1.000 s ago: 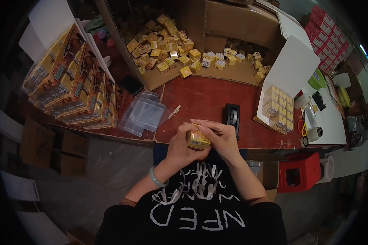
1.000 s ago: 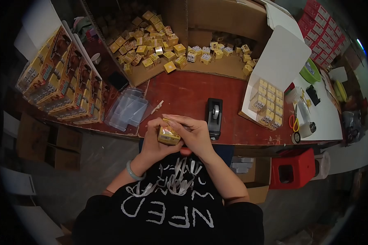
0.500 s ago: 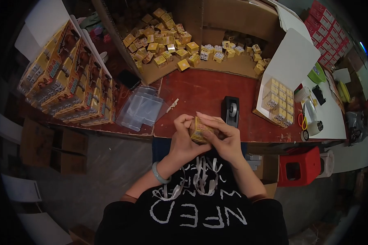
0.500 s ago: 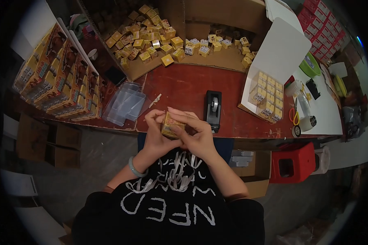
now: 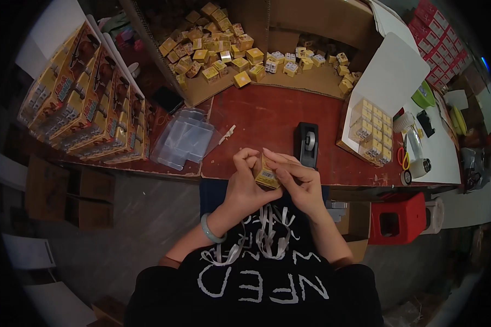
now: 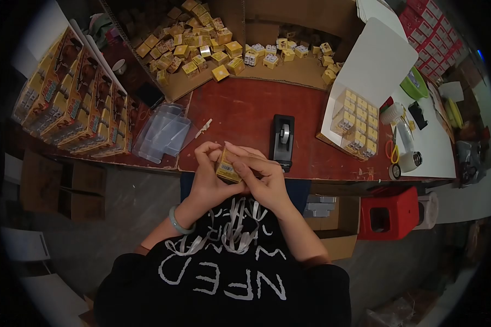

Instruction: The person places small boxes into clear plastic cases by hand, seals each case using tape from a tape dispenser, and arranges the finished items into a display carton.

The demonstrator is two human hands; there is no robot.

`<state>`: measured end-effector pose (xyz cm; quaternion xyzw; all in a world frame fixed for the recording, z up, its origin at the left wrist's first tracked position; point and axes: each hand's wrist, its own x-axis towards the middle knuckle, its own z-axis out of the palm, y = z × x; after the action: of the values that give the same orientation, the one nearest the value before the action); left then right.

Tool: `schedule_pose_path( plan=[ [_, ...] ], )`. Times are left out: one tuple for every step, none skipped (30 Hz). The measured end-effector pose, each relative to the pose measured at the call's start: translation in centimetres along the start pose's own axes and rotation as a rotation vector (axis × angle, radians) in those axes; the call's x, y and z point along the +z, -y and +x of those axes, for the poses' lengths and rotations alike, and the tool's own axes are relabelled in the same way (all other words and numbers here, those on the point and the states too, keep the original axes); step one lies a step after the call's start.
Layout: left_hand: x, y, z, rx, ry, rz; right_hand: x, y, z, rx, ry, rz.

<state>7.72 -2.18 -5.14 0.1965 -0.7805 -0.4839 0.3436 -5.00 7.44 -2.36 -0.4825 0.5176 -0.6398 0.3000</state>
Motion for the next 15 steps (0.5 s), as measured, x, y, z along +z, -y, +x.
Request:
schedule_pose_path(
  plan=[
    [0.1, 0.0, 0.1, -0.010, 0.006, -0.031, 0.2, 0.0, -0.1, -0.028, -0.018, -0.030],
    [0.4, 0.1, 0.3, -0.002, -0.002, -0.076, 0.4, 0.1, -0.2, -0.057, -0.037, -0.062],
    [1.0, 0.2, 0.5, 0.006, -0.007, -0.123, 0.5, 0.1, -0.2, -0.085, -0.058, -0.094],
    [1.5, 0.3, 0.6, 0.014, -0.012, -0.171, 0.2, -0.1, -0.1, -0.136, -0.057, -0.152],
    [2.0, 0.2, 0.7, -0.024, -0.002, -0.198, -0.3, -0.5, 0.1, -0.185, -0.056, -0.210],
    [2.4, 0.1, 0.8, -0.062, 0.010, -0.225, -0.7, -1.0, 0.1, -0.235, -0.057, -0.269],
    [2.8, -0.1, 0.8, -0.100, 0.025, -0.252, -1.0, -1.4, -0.1, -0.226, -0.098, -0.248],
    [3.0, -0.2, 0.9, -0.091, 0.062, -0.254, -1.1, -1.9, -0.4, -0.217, -0.141, -0.226],
    [3.1, -0.3, 0.8, -0.082, 0.100, -0.256, -1.3, -2.5, -0.7, -0.207, -0.186, -0.204],
    [3.2, -0.3, 0.8, -0.074, 0.137, -0.260, -1.5, -3.3, -1.3, -0.156, -0.250, -0.065],
    [3.2, -0.2, 0.8, -0.025, 0.190, -0.224, -1.7, -4.1, -2.1, -0.108, -0.313, 0.073],
    [3.0, 0.1, 0.8, 0.026, 0.242, -0.187, -1.9, -4.4, -2.7, -0.063, -0.375, 0.212],
    [2.9, 0.2, 0.8, 0.080, 0.292, -0.149, -2.2, -4.4, -3.2, -0.034, -0.420, 0.232],
    [3.2, 0.8, 0.5, 0.101, 0.240, -0.110, -2.8, -4.6, -3.4, -0.074, -0.477, 0.149],
    [3.0, 0.9, 0.6, 0.095, 0.269, -0.064, -3.7, -5.0, -3.8, -0.112, -0.538, 0.066]
  ],
)
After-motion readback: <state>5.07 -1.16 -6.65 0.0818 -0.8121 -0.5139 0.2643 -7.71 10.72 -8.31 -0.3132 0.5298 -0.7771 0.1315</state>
